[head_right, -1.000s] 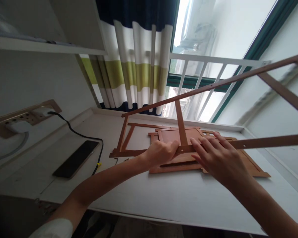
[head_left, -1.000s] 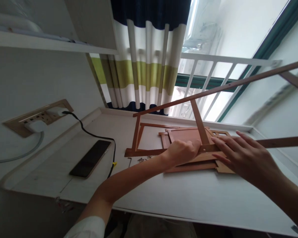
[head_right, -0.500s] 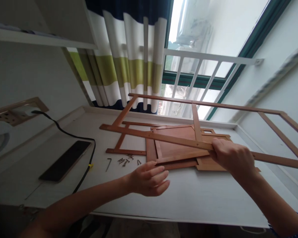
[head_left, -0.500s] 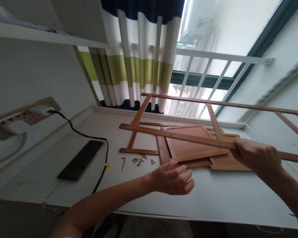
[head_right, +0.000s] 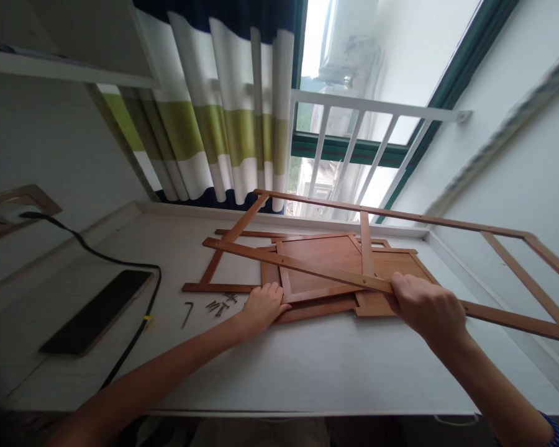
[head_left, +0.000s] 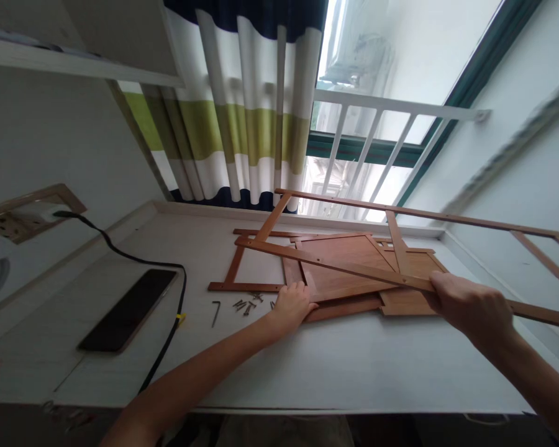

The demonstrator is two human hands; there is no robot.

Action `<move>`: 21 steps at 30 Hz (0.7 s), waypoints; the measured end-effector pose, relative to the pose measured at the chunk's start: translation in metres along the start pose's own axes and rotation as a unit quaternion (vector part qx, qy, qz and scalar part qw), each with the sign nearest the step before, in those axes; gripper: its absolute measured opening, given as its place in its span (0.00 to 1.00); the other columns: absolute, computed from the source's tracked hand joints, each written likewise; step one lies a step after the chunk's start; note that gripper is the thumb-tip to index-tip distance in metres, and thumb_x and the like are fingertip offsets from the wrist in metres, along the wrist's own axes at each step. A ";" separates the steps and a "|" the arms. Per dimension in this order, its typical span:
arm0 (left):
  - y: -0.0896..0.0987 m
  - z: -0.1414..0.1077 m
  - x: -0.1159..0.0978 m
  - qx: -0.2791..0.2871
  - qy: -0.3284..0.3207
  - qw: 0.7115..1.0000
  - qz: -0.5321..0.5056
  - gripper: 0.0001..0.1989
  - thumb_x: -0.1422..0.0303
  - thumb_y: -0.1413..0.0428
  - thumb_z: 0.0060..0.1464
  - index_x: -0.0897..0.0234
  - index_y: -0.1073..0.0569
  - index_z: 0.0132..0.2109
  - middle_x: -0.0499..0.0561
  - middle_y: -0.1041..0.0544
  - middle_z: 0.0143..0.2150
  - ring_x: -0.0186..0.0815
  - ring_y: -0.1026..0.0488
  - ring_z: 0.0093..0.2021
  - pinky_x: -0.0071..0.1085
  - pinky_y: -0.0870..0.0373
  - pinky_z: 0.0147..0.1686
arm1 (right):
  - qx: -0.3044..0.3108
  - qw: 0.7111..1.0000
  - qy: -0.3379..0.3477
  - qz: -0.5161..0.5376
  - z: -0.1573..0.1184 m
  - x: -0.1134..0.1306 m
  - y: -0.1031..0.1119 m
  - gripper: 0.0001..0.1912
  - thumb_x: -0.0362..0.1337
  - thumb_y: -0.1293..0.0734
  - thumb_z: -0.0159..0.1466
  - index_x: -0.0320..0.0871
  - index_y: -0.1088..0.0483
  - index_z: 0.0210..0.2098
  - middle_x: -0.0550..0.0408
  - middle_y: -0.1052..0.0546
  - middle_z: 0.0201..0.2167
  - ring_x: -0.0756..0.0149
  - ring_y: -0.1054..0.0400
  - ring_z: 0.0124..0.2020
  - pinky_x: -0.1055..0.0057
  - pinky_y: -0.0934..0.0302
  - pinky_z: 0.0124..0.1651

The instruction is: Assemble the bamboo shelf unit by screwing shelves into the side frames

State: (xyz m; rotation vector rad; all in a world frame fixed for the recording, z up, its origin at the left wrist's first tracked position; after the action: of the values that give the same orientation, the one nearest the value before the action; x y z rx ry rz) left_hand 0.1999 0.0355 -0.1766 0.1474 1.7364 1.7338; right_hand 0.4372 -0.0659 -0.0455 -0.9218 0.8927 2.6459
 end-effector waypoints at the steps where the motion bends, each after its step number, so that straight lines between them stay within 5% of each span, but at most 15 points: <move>1: 0.001 0.000 0.002 -0.004 0.004 0.999 -0.035 0.13 0.61 0.46 0.50 0.70 0.31 0.32 0.59 0.29 0.35 0.46 0.31 0.38 0.37 0.36 0.35 | -0.002 1.000 -0.002 0.003 -0.002 0.001 -0.001 0.18 0.38 0.46 0.63 0.40 0.43 0.18 0.60 0.41 0.12 0.75 0.50 0.15 0.77 0.64 0.20; 6: 0.023 0.005 0.020 -0.080 0.034 0.962 -0.257 0.13 0.57 0.52 0.53 0.63 0.34 0.35 0.50 0.28 0.34 0.36 0.29 0.35 0.32 0.33 0.36 | -0.016 1.000 -0.001 0.009 -0.009 0.004 -0.004 0.17 0.37 0.46 0.63 0.40 0.44 0.19 0.61 0.42 0.13 0.75 0.49 0.15 0.77 0.62 0.21; 12: 0.039 0.030 0.053 -0.211 0.128 0.834 -0.494 0.13 0.59 0.56 0.54 0.62 0.39 0.43 0.56 0.27 0.41 0.35 0.25 0.33 0.33 0.28 0.31 | -0.025 1.000 -0.005 0.011 -0.010 0.002 -0.002 0.16 0.36 0.46 0.63 0.41 0.45 0.19 0.62 0.43 0.13 0.75 0.49 0.15 0.76 0.62 0.21; 16: 0.049 0.044 0.071 -0.290 0.170 0.772 -0.540 0.12 0.61 0.56 0.54 0.63 0.39 0.41 0.55 0.28 0.38 0.34 0.26 0.29 0.35 0.27 0.29 | -0.020 0.999 -0.030 0.019 -0.011 0.002 0.000 0.17 0.36 0.46 0.64 0.40 0.45 0.19 0.61 0.43 0.13 0.75 0.50 0.15 0.76 0.62 0.22; 21: 0.073 0.050 0.098 -0.432 0.174 0.739 -0.486 0.07 0.64 0.53 0.51 0.64 0.36 0.34 0.52 0.30 0.32 0.38 0.28 0.35 0.37 0.29 0.36 | -0.006 0.998 -0.055 0.028 -0.017 0.003 0.003 0.18 0.38 0.47 0.65 0.40 0.44 0.20 0.61 0.41 0.14 0.75 0.48 0.16 0.76 0.62 0.22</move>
State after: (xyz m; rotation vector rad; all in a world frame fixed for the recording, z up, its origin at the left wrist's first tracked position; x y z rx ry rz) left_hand 0.1233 0.1369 -0.1401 -1.3231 0.7100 1.5271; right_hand 0.4422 -0.0789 -0.0569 -0.7571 0.8896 2.7218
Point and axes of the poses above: each hand's wrist, its own z-axis towards the middle knuckle, its own y-axis out of the back of the hand, x = y × z, the point moved 5 cm from there along z, towards the middle knuckle
